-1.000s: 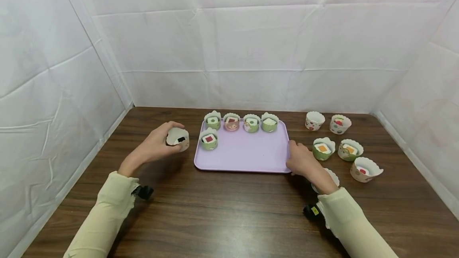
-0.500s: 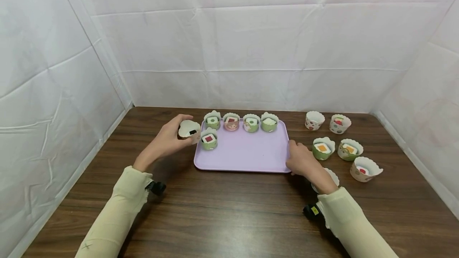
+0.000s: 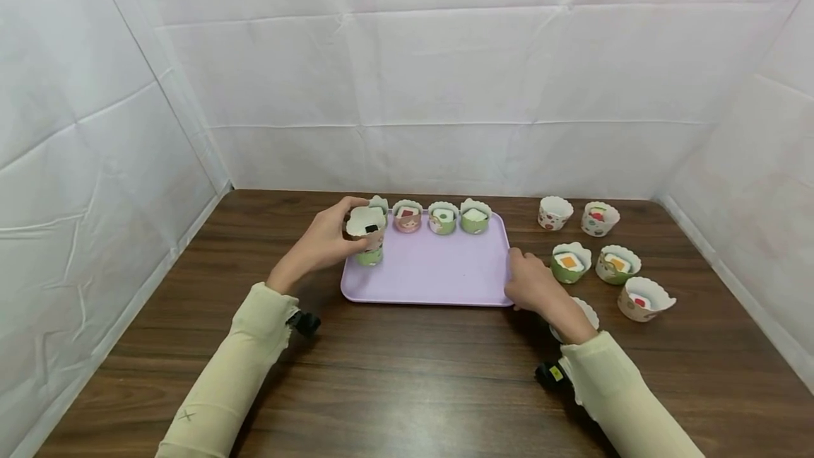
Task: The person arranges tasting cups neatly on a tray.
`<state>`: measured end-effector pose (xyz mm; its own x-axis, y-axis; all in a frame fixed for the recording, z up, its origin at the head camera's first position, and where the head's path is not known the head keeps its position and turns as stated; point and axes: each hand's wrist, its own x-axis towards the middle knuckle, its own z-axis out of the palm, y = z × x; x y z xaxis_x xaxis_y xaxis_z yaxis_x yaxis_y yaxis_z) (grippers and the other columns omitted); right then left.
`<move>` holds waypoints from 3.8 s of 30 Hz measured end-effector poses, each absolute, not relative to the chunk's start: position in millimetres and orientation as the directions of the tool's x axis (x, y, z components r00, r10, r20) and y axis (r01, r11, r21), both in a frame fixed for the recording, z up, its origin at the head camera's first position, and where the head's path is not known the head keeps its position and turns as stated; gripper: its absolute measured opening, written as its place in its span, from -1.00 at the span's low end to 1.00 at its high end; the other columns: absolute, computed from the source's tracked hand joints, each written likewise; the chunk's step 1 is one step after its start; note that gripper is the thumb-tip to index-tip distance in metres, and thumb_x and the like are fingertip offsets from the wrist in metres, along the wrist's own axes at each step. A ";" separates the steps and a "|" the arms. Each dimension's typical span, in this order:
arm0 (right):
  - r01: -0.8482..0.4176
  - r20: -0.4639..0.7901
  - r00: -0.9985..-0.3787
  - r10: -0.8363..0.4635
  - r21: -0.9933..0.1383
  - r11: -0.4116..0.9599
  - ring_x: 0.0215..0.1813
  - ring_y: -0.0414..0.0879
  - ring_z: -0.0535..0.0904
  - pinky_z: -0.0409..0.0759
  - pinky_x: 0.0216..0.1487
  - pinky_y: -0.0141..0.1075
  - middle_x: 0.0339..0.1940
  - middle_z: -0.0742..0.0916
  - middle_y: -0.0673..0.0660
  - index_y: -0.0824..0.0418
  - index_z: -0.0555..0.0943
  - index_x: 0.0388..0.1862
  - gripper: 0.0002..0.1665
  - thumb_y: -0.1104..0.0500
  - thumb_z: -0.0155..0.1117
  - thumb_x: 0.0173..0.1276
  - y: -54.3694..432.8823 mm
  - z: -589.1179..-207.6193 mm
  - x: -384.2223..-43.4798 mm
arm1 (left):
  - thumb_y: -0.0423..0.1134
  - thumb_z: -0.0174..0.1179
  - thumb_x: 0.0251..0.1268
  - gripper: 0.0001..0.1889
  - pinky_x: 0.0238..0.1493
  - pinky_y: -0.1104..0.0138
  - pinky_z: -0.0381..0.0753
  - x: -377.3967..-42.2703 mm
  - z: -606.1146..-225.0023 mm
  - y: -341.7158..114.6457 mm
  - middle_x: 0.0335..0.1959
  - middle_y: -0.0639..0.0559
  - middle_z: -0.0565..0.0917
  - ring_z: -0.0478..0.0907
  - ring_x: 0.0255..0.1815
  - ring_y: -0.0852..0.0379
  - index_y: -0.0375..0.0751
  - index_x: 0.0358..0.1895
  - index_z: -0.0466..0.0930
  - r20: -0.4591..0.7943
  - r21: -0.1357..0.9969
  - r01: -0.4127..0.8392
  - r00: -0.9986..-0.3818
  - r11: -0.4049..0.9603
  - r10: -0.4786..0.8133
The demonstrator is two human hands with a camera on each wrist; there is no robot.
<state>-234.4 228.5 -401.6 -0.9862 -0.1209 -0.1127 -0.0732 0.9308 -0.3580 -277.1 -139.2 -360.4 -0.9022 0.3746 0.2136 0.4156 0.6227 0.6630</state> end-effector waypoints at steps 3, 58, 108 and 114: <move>-0.074 -0.115 -0.986 -0.122 -0.353 0.933 -0.13 0.29 0.62 0.69 -0.34 -0.21 0.16 0.53 0.64 0.64 0.27 0.37 -0.33 0.39 0.04 0.28 228.8 -400.6 -234.4 | -0.25 0.44 0.21 -0.25 0.00 0.12 0.67 -279.1 -360.1 -130.6 0.13 -0.25 0.65 0.60 0.03 -0.11 -0.25 0.47 0.36 0.223 0.663 0.426 -0.898 0.616 0.380; -0.069 -0.113 -0.987 -0.110 -0.323 0.944 0.04 0.38 0.60 0.71 -0.02 0.06 0.20 0.53 0.63 0.63 0.26 0.40 -0.31 0.37 0.04 0.31 227.6 -400.1 -234.8 | 0.06 0.44 0.25 -0.31 0.50 -0.08 0.43 -294.0 -384.8 -72.2 0.30 -0.27 0.60 0.41 0.42 -0.30 -0.30 0.34 0.55 0.242 0.298 0.558 -0.829 0.774 0.505; -0.090 -0.106 -0.985 -0.137 -0.361 0.928 -0.21 0.22 0.61 0.68 -0.39 -0.23 0.16 0.53 0.64 0.64 0.27 0.39 -0.33 0.39 0.00 0.30 227.6 -397.9 -232.8 | -0.35 0.43 0.20 -0.20 -0.37 0.21 0.84 -277.1 -393.3 -154.7 0.31 -0.39 0.43 0.67 -0.24 -0.08 -0.34 0.50 0.28 -0.185 0.775 0.024 -0.947 0.631 0.264; -0.093 -0.106 -0.985 -0.137 -0.345 0.934 -0.15 0.27 0.61 0.68 -0.33 -0.19 0.18 0.52 0.65 0.65 0.26 0.39 -0.31 0.38 0.02 0.29 228.1 -398.5 -233.7 | -0.46 0.38 0.18 -0.21 -0.39 0.19 0.84 -282.0 -397.5 -155.3 0.27 -0.43 0.44 0.67 -0.18 -0.12 -0.40 0.50 0.27 -0.187 0.792 0.040 -0.934 0.609 0.305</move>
